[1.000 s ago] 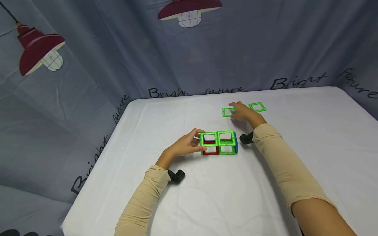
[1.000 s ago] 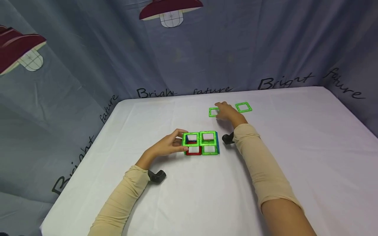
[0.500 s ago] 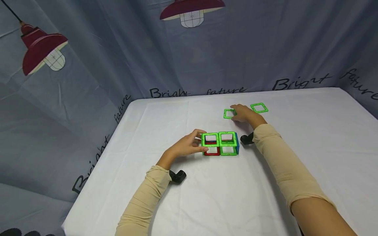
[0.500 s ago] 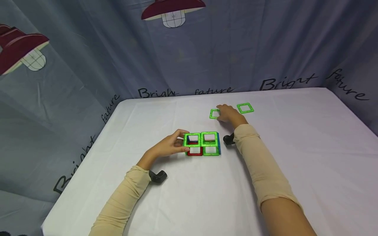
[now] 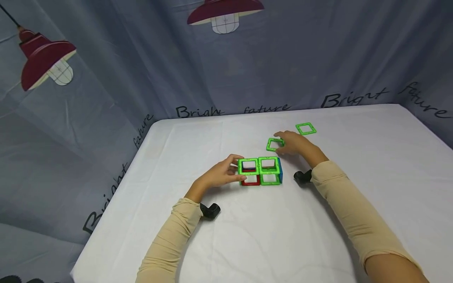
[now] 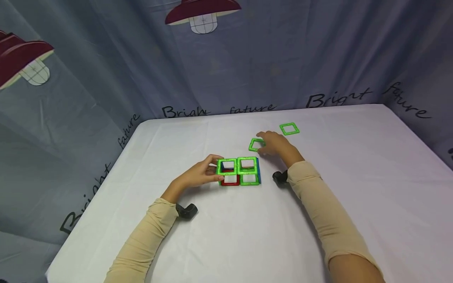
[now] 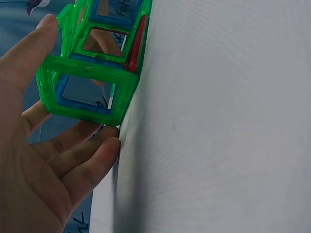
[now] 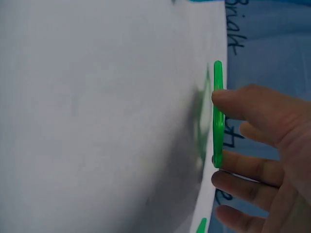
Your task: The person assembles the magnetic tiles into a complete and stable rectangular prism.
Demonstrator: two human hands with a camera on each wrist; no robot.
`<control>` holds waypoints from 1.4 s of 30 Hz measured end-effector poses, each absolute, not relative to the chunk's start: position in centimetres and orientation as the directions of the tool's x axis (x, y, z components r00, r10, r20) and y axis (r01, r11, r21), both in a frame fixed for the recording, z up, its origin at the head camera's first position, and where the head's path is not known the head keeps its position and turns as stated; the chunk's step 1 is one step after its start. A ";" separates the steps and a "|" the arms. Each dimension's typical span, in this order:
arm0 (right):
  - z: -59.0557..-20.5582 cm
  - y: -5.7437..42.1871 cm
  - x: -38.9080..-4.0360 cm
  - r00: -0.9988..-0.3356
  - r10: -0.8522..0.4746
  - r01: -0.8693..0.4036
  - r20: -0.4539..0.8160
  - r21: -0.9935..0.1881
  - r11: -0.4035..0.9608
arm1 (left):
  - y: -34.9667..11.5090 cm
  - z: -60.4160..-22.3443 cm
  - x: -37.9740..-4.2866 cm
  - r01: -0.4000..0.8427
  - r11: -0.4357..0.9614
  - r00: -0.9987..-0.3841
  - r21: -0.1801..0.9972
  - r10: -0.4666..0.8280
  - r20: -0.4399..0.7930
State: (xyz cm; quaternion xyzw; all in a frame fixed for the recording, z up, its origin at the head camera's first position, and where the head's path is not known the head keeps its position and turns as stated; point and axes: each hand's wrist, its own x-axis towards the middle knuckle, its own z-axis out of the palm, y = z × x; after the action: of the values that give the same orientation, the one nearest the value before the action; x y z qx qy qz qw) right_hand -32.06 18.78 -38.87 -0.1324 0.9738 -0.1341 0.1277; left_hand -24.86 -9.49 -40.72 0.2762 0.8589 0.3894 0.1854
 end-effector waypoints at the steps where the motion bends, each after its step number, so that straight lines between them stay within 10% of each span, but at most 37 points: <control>1: -38.7 18.8 -31.7 -0.933 -0.294 -0.226 -0.206 -0.301 0.927 | -9.5 -40.7 -24.9 0.330 0.545 -0.779 0.771 0.618 -0.103; 29: -34.6 19.0 -23.3 -0.915 -0.396 -0.397 0.082 -0.365 0.842 | -9.3 -40.3 -24.7 0.331 0.556 -0.778 0.762 0.617 -0.113; 42: -35.0 15.4 -20.3 -0.775 -0.583 -0.631 0.244 -0.244 0.736 | -9.6 -40.6 -24.9 0.435 0.562 -0.767 0.704 0.641 -0.037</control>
State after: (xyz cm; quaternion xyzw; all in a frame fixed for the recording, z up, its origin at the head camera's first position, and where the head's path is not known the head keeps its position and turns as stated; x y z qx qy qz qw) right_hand -20.29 15.45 -34.96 -0.3268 0.9287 -0.1581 -0.0757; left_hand -24.89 -9.62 -40.57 0.3086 0.8715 0.3521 0.1458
